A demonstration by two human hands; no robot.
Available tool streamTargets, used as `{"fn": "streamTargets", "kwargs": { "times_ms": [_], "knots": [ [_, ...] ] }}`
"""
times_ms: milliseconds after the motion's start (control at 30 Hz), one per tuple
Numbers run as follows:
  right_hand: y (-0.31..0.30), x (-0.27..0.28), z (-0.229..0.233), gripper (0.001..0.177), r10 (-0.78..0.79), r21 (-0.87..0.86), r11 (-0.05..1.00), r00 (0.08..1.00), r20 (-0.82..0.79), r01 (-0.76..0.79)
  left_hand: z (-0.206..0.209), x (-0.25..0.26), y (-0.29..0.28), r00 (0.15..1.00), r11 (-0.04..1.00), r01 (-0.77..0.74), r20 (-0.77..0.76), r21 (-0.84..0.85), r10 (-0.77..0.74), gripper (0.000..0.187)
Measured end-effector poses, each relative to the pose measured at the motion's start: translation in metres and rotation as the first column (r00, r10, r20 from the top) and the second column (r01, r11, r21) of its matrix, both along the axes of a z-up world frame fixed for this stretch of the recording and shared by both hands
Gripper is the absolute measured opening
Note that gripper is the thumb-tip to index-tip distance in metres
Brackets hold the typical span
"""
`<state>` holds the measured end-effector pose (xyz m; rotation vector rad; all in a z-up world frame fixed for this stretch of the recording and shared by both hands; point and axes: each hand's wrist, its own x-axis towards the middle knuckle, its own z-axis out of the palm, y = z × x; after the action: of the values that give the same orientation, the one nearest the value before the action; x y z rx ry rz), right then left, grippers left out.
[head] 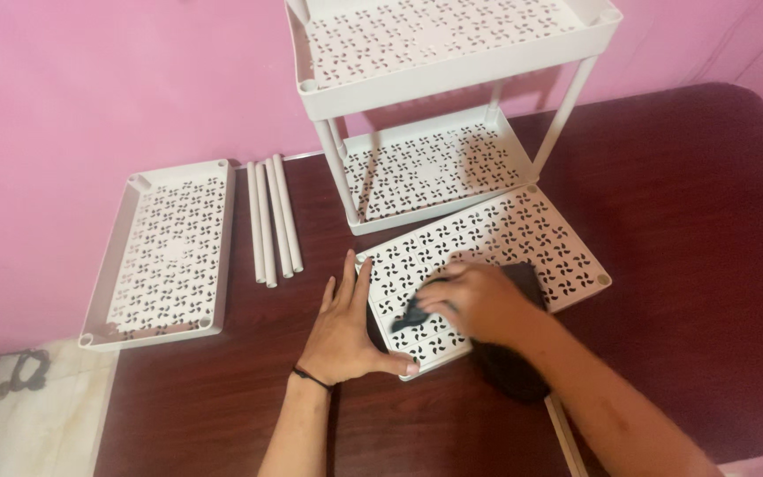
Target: The person wipes white perforated plastic shelves with a cloth, then inserts white cylindrical legs into the shelf corners. The person handles multiple shelf trays and leg pieces on a wooden table.
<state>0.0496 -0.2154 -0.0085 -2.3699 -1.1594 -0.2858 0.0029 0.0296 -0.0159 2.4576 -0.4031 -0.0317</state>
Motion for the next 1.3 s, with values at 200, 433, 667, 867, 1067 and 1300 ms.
{"fn": "streamTargets", "kwargs": {
  "times_ms": [200, 433, 667, 867, 1067, 1300],
  "knots": [
    [-0.038, 0.008, 0.027, 0.012, -0.196, -0.142, 0.975, 0.958, -0.21, 0.169, 0.0, -0.001, -0.001, 1.0, 1.0, 0.007, 0.012, 0.007, -0.007, 0.171],
    [0.014, -0.011, 0.001, 0.016, -0.11, 0.116, 0.986, 0.992, -0.061, 0.117, -0.002, -0.002, -0.002, 1.0, 1.0, 0.007, 0.018, -0.01, -0.007, 0.169],
    [-0.004, 0.002, 0.013, 0.011, -0.217, 0.0, 0.976, 0.975, -0.053, 0.217, -0.003, -0.001, -0.004, 1.0, 1.0, 0.004, 0.011, 0.023, -0.005, 0.169],
    [0.017, -0.026, 0.006, 0.029, 0.063, -0.038, 0.997, 0.99, -0.124, -0.069, 0.004, 0.001, -0.002, 0.998, 0.991, 0.017, -0.066, 0.13, -0.009, 0.156],
    [-0.041, 0.002, 0.027, 0.048, -0.414, -0.466, 0.863, 0.803, -0.429, 0.196, 0.018, -0.002, -0.003, 0.983, 0.997, -0.071, -0.167, 0.01, 0.071, 0.166],
    [-0.151, 0.039, 0.04, 0.047, -0.388, 0.067, 0.893, 0.839, -0.381, 0.444, 0.025, 0.0, -0.005, 0.98, 0.998, -0.069, -0.186, -0.003, 0.067, 0.17]
  ]
}}
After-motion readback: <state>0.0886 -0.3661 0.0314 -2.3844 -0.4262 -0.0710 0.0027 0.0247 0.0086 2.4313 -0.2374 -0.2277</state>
